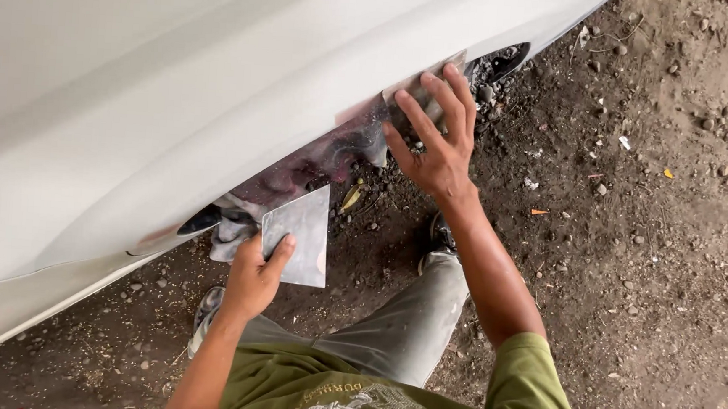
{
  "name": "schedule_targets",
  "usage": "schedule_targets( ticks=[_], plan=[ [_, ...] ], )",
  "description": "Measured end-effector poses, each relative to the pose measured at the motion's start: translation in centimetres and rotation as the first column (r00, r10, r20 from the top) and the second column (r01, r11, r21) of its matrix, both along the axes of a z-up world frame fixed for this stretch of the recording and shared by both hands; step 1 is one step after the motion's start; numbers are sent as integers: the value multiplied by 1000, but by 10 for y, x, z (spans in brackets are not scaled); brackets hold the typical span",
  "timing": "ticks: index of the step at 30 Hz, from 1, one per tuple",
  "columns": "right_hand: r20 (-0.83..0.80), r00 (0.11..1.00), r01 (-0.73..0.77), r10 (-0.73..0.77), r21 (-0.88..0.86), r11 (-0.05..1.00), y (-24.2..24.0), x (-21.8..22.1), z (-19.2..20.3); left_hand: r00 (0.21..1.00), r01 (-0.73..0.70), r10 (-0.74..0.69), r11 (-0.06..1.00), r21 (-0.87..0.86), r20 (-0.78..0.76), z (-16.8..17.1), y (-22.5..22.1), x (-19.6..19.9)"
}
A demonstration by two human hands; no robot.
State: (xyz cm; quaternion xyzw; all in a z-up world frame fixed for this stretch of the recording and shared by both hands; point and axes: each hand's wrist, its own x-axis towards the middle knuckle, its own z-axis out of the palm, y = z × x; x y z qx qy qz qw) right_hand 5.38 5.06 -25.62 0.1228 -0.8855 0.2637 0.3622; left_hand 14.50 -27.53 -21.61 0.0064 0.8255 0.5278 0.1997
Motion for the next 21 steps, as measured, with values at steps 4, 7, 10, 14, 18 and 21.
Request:
schedule_targets(
  ticks=[4, 7, 10, 14, 18, 21],
  plan=[
    [-55, 998, 12, -12, -4, 1000, -1, -12, -34, 993, -7, 15, 998, -69, 116, -9, -3, -1],
    [-148, 989, 1, 2, 15, 1000, -1, -11, -52, 991, 1, 13, 995, -97, 137, -5, -1, -2],
    [-39, 999, 0, 2, 55, 998, 0, 5, -49, 999, 8, -7, 1000, -20, 34, -3, 2, 0],
    [145, 989, -17, 1, 108, 994, -3, 20, -19, 998, 7, -4, 998, -55, 56, -6, -1, 3],
    [61, 998, -23, 20, 41, 999, -10, 21, 16, 1000, 1, 1, 998, -64, 28, -1, -2, 5],
    [34, 999, -30, 29, 22, 999, -14, 15, 24, 1000, -11, 10, 1000, -17, -19, 1, -3, 7]
  ],
)
